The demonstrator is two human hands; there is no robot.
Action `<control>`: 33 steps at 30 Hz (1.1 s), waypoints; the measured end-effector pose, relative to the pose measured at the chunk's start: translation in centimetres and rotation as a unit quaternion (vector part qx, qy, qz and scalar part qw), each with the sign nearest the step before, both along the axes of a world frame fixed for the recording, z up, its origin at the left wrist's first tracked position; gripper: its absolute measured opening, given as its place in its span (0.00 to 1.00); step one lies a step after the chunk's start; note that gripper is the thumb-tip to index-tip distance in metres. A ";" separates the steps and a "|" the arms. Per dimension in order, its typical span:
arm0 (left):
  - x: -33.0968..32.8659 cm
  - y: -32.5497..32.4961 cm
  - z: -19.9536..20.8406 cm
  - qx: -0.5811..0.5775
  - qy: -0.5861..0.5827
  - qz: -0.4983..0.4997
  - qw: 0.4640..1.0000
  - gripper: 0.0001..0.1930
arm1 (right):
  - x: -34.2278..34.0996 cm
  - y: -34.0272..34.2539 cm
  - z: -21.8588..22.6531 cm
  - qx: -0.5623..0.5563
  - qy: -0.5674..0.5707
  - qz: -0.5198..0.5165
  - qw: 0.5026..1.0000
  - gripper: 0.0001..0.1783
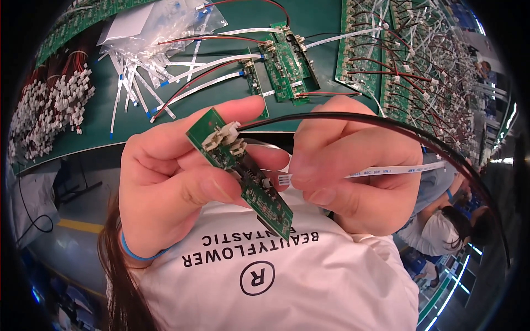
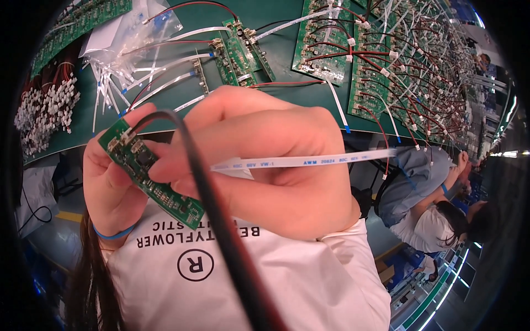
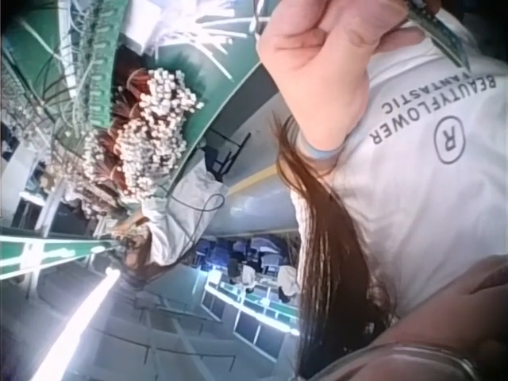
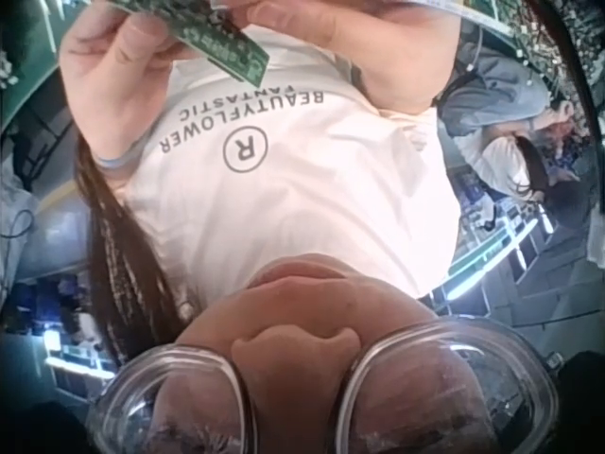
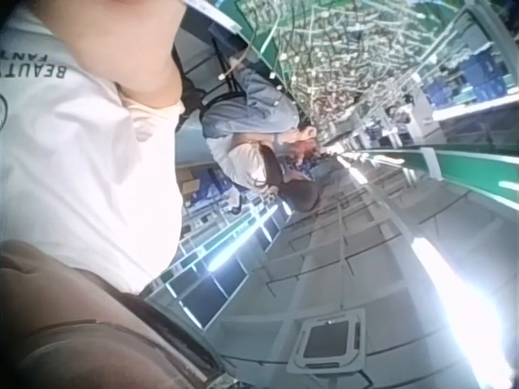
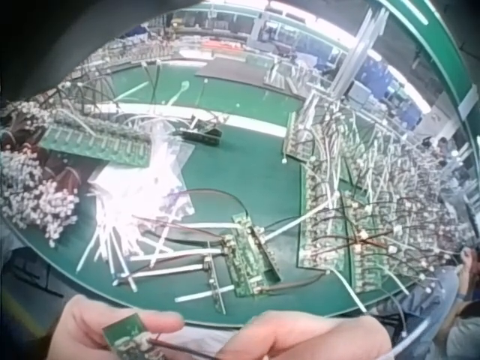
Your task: The person connects ribbon cables and wire harnesses into the ports of circuit boards by hand and places the assembled boards on the worktable.
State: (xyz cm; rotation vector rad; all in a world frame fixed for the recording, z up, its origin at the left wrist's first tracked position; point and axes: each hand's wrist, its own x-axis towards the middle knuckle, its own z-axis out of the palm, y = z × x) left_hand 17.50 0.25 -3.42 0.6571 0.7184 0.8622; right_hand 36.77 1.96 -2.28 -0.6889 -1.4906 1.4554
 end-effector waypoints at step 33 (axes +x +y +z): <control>1.6 -1.7 -0.7 0.216 0.087 0.070 0.970 0.20 | -1.0 -1.8 0.7 0.119 -0.128 -0.108 0.979 0.12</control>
